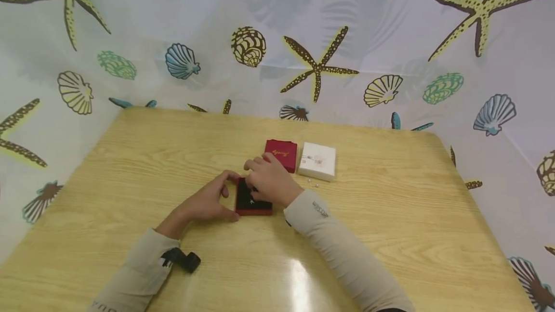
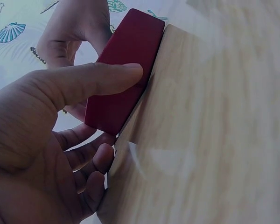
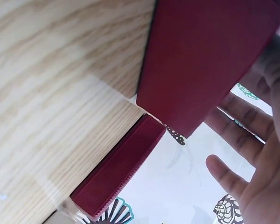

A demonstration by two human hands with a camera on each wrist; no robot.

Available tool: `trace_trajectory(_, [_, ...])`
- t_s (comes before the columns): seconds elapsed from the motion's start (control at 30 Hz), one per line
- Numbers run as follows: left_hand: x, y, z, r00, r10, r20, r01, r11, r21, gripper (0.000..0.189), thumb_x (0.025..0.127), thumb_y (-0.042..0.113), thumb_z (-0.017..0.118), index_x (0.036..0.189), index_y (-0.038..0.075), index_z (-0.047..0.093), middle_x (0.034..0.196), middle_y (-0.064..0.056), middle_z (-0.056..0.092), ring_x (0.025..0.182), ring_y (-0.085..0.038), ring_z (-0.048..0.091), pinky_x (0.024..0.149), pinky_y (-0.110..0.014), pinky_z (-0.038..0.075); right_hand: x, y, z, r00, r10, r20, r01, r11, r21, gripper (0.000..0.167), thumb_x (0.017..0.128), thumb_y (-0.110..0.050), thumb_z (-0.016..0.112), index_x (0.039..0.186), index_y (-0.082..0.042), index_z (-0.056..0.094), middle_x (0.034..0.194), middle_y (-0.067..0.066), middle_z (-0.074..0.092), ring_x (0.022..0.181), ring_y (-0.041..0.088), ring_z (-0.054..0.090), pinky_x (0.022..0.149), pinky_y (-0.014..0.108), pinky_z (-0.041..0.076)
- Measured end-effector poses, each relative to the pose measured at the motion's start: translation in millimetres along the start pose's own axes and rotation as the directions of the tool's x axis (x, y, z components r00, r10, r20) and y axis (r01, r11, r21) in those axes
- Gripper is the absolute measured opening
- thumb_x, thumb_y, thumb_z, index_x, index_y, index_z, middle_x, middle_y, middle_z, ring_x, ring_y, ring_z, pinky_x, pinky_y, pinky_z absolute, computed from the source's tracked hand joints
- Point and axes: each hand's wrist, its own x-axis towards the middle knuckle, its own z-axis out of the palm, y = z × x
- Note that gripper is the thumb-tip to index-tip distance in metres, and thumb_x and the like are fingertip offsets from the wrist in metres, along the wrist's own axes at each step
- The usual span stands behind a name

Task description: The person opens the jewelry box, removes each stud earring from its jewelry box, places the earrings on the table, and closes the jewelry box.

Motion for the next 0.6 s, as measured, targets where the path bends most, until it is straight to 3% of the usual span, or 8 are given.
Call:
trace_trajectory(0.4, [2.4,2.5,-3.8,0.999,0.03,-0.011,-0.029,0.999,0.017,0.085,0.066,0.022,0.09,0.138,0.017,0.044,0.126,-0.007,0.055,0.102,-0.024,0.051,0.08,-0.032,0.044,7.7,-1.9,-6.1,0.999,-0.039,-0.025,0.037,0.997,-0.069,0.007,0.077,-0.021,0.077,0.079,-0.015,0.075,0.118,-0.002,0.07,0.114,0.021,0.062,0.108,0.046,0.042])
trace_trajectory(0.6, [1.4,2.9,-1.4,1.0,0.031,0.0,-0.031,0.999,0.012,0.083,0.067,0.023,0.09,0.137,0.017,0.044,0.127,-0.007,0.055,0.101,-0.024,0.05,0.079,-0.033,0.043,4.9,-3.2,-3.7,1.0,0.012,0.021,-0.009,0.995,-0.1,0.013,0.079,-0.028,0.078,0.084,-0.016,0.076,0.125,-0.001,0.069,0.118,0.02,0.061,0.109,0.046,0.041])
